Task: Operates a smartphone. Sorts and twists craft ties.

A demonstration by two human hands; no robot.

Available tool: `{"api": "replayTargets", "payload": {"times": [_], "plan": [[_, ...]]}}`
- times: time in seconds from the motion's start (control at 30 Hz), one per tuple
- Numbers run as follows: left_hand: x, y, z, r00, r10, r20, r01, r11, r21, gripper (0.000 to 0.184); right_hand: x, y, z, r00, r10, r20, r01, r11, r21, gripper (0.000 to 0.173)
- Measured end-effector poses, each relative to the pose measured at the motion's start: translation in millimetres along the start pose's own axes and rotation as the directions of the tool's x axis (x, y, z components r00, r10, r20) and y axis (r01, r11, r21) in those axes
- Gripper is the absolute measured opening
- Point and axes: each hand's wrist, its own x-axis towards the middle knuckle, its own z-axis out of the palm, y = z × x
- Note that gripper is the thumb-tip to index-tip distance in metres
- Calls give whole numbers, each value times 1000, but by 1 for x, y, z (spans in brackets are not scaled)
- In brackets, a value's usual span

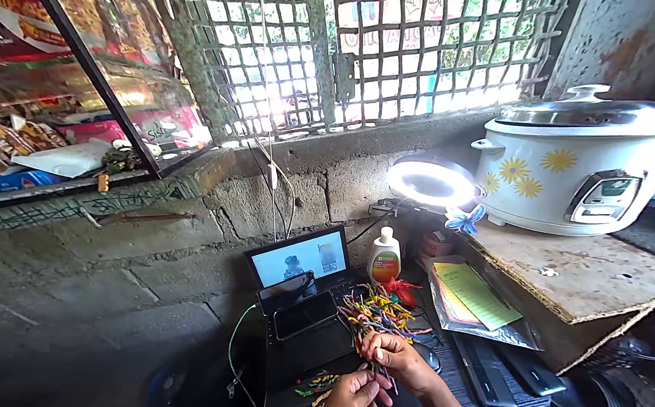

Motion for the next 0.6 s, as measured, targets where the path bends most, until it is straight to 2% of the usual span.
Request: {"api": "replayTargets", "payload": {"times": [0.13,0.23,0.4,0.5,0.6], "plan": [[-3,4,1,998,23,63,-16,994,-105,27,0,0,2,1000,-11,-18,13,994,113,13],[-4,4,2,999,13,35,-8,990,-141,22,1,0,5,998,-13,-61,21,991,134,14],[-2,4,0,1000,23,-15,-25,989,-147,16,4,2,13,973,-72,-217,96,990,100,15],[-1,3,3,990,48,-133,-41,998,56,9,5,-1,18,938,-23,-346,36,999,31,17],[0,4,8,955,119,-273,-9,927,374,19,8,-6,22,872,23,-489,-70,994,-79,21]]}}
